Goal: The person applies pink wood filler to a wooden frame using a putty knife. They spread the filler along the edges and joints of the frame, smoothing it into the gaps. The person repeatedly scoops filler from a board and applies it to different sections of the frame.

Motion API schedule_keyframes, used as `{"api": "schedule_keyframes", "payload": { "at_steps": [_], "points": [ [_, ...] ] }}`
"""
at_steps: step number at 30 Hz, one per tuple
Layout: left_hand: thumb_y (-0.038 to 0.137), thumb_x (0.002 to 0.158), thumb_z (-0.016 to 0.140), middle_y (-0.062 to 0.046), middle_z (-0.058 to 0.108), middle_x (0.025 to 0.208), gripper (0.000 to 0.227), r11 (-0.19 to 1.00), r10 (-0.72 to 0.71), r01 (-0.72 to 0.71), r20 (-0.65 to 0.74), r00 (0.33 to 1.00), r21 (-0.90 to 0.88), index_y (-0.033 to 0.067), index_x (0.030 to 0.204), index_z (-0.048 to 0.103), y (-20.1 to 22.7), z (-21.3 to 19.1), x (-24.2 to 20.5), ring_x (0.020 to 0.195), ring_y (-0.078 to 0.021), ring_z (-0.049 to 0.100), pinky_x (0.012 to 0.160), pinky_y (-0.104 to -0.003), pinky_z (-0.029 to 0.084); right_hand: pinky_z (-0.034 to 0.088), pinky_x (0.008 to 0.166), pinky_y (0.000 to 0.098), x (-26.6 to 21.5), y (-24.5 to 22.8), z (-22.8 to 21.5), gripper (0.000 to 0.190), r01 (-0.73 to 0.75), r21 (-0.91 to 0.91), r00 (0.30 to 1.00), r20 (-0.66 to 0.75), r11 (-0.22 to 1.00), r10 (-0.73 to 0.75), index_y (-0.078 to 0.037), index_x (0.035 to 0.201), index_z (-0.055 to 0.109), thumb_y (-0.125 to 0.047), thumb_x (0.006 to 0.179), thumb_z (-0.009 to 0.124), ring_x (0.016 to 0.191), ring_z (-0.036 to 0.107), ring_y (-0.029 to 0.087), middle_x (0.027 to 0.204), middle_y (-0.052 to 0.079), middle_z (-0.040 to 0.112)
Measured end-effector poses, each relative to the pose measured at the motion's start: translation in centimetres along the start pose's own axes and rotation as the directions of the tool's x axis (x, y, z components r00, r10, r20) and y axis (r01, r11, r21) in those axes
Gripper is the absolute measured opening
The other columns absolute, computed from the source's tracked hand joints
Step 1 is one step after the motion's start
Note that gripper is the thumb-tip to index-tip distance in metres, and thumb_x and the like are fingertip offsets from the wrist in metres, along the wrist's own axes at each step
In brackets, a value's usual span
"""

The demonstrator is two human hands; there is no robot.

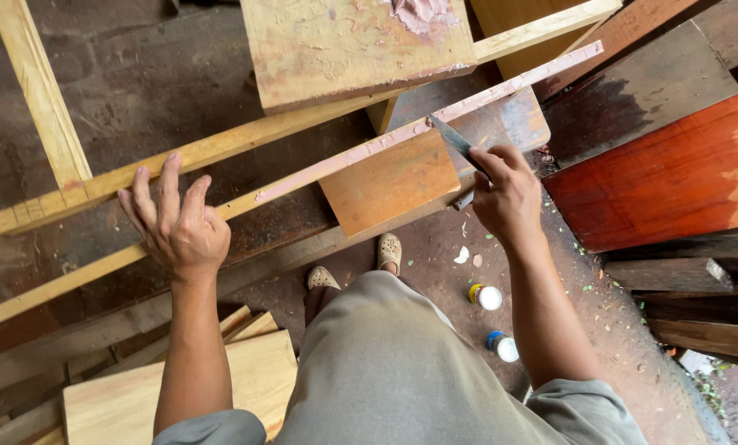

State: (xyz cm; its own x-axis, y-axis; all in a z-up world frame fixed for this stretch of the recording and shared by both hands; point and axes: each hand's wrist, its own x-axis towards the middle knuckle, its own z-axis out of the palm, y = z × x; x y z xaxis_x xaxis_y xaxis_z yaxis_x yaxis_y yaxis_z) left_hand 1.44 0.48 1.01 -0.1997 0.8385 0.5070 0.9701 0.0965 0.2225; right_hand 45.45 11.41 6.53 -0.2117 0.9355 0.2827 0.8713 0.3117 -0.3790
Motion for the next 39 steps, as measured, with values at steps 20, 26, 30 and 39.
{"api": "schedule_keyframes", "payload": {
  "at_steps": [20, 26, 30, 39],
  "points": [
    [0.002, 0.087, 0.058, -0.006, 0.06, 0.156, 0.035, 0.996, -0.013, 0.012, 0.006, 1.0, 0.092, 0.0168, 0.109, 0.081, 0.0, 0.5, 0.1, 0.149, -0.0402, 0.045, 0.127, -0.063, 0.026, 0.056, 0.084, 0.0409, -0.1, 0.2, 1.3, 0.032, -0.223, 0.264, 0.961, 0.219, 0.938, 0.167, -0.008, 0.119, 0.073, -0.012, 0.092, 0.056, 0.093, 0.071, 0.03, 0.108, 0.015, 0.074],
    [0.001, 0.085, 0.055, -0.008, 0.059, 0.157, 0.037, 0.997, -0.035, 0.034, 0.006, 0.999, 0.074, 0.0153, 0.108, 0.081, 0.4, 0.1, -0.4, 0.151, -0.0425, 0.044, 0.127, -0.063, 0.025, 0.057, 0.079, 0.0362, -2.0, 0.2, 1.1, 0.027, -0.105, 0.463, 0.978, 0.208, 0.88, 0.008, -0.005, 0.115, 0.073, -0.007, 0.091, 0.06, 0.089, 0.072, 0.024, 0.1, 0.013, 0.076],
    [0.002, 0.086, 0.055, -0.012, 0.056, 0.161, 0.037, 0.998, -0.039, 0.037, 0.039, 0.998, 0.06, 0.014, 0.11, 0.08, 0.3, 0.4, -0.6, 0.154, -0.0453, 0.039, 0.131, -0.065, 0.022, 0.054, 0.057, 0.0268, -2.3, 4.7, 0.7, 0.023, -0.544, 0.497, 0.836, 0.248, 0.676, 0.49, -0.007, 0.116, 0.076, -0.013, 0.098, 0.063, 0.066, 0.063, 0.011, 0.088, 0.004, 0.073],
    [-0.003, 0.082, 0.053, -0.016, 0.055, 0.162, 0.042, 0.998, -0.047, 0.045, 0.052, 0.998, 0.035, 0.0111, 0.109, 0.081, 0.5, 0.2, -0.7, 0.155, -0.0476, 0.036, 0.131, -0.066, 0.022, 0.05, 0.069, 0.0225, -1.1, 9.1, 2.4, 0.023, -0.339, 0.658, 0.895, 0.006, 0.672, 0.445, 0.001, 0.121, 0.072, -0.009, 0.102, 0.063, 0.08, 0.061, 0.008, 0.096, 0.004, 0.067]
  ]
}}
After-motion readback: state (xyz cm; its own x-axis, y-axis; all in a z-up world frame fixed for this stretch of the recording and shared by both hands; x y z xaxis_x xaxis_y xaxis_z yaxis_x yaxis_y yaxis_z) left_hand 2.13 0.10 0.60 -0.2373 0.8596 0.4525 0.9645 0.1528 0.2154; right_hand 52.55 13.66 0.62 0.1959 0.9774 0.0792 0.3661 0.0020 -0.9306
